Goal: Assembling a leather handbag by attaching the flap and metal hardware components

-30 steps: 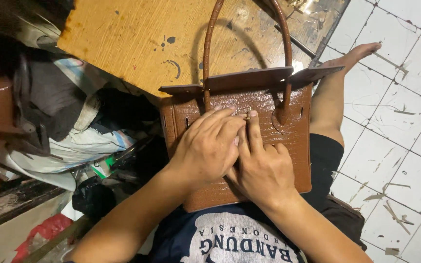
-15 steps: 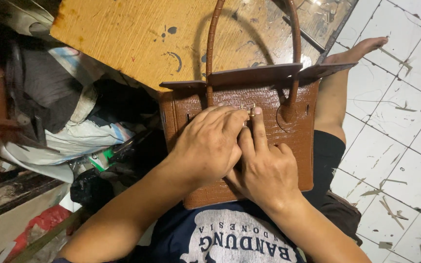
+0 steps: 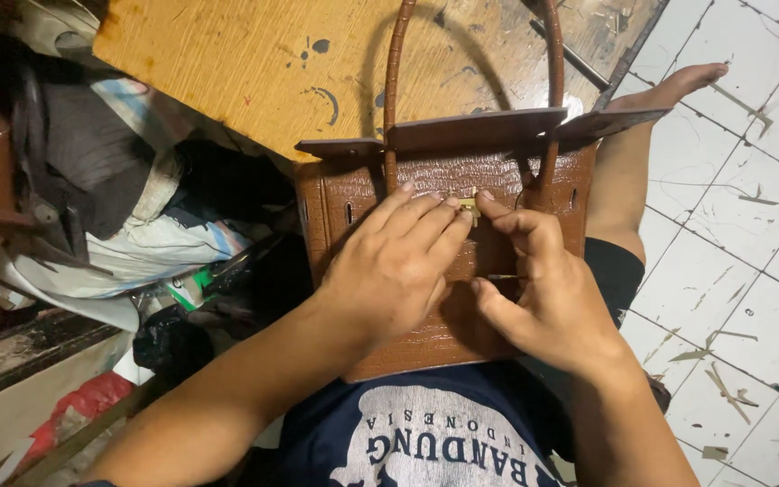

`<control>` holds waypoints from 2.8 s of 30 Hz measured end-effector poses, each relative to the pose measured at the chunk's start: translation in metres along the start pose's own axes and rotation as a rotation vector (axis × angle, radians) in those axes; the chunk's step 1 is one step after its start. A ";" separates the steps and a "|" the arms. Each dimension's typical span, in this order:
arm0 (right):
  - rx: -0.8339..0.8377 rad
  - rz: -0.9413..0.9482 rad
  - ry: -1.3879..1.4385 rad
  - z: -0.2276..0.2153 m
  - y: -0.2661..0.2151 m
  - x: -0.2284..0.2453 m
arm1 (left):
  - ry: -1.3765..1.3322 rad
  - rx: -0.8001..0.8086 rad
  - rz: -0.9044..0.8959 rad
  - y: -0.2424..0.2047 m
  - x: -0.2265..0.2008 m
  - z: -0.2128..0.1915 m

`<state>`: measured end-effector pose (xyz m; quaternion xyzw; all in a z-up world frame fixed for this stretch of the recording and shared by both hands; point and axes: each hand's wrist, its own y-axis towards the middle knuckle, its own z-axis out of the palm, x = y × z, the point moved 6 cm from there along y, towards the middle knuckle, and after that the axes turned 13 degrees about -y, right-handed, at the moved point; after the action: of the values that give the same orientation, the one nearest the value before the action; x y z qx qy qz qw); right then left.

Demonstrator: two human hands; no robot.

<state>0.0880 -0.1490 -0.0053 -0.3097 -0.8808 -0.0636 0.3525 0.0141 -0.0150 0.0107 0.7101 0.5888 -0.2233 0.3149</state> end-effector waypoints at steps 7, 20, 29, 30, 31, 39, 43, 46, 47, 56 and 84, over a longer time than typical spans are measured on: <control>-0.034 0.032 0.093 -0.007 0.001 0.003 | 0.189 -0.019 -0.029 0.001 -0.007 0.010; -0.351 0.143 0.212 -0.040 0.004 -0.026 | 0.414 -0.057 -0.082 -0.001 -0.014 0.014; -0.049 0.139 0.145 -0.027 0.036 -0.015 | 0.317 -0.054 -0.133 -0.005 -0.005 0.020; -0.042 0.141 0.144 -0.026 0.038 -0.014 | 0.312 -0.054 -0.138 -0.005 -0.004 0.019; -0.069 0.117 0.123 -0.027 0.040 -0.011 | 0.325 -0.047 -0.139 -0.006 -0.003 0.020; -0.075 0.044 -0.031 -0.022 0.049 -0.004 | 0.352 -0.041 -0.148 -0.008 0.000 0.019; -0.071 0.008 -0.084 -0.021 0.053 -0.001 | 0.381 -0.025 -0.133 -0.006 0.000 0.015; -0.064 0.009 -0.085 -0.020 0.055 0.000 | 0.353 -0.025 -0.137 -0.004 0.000 0.013; -0.055 0.012 -0.081 -0.020 0.056 0.001 | 0.315 -0.030 -0.139 -0.003 0.001 0.013; -0.069 -0.040 -0.165 -0.016 0.058 0.002 | 0.334 -0.028 -0.144 -0.006 0.002 0.015; 0.064 -0.116 -0.162 -0.015 0.072 0.005 | 0.113 -0.080 -0.161 -0.007 0.006 0.017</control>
<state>0.1362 -0.0942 0.0016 -0.2507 -0.9245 -0.0307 0.2855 0.0089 -0.0218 -0.0064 0.6587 0.6693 -0.1837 0.2904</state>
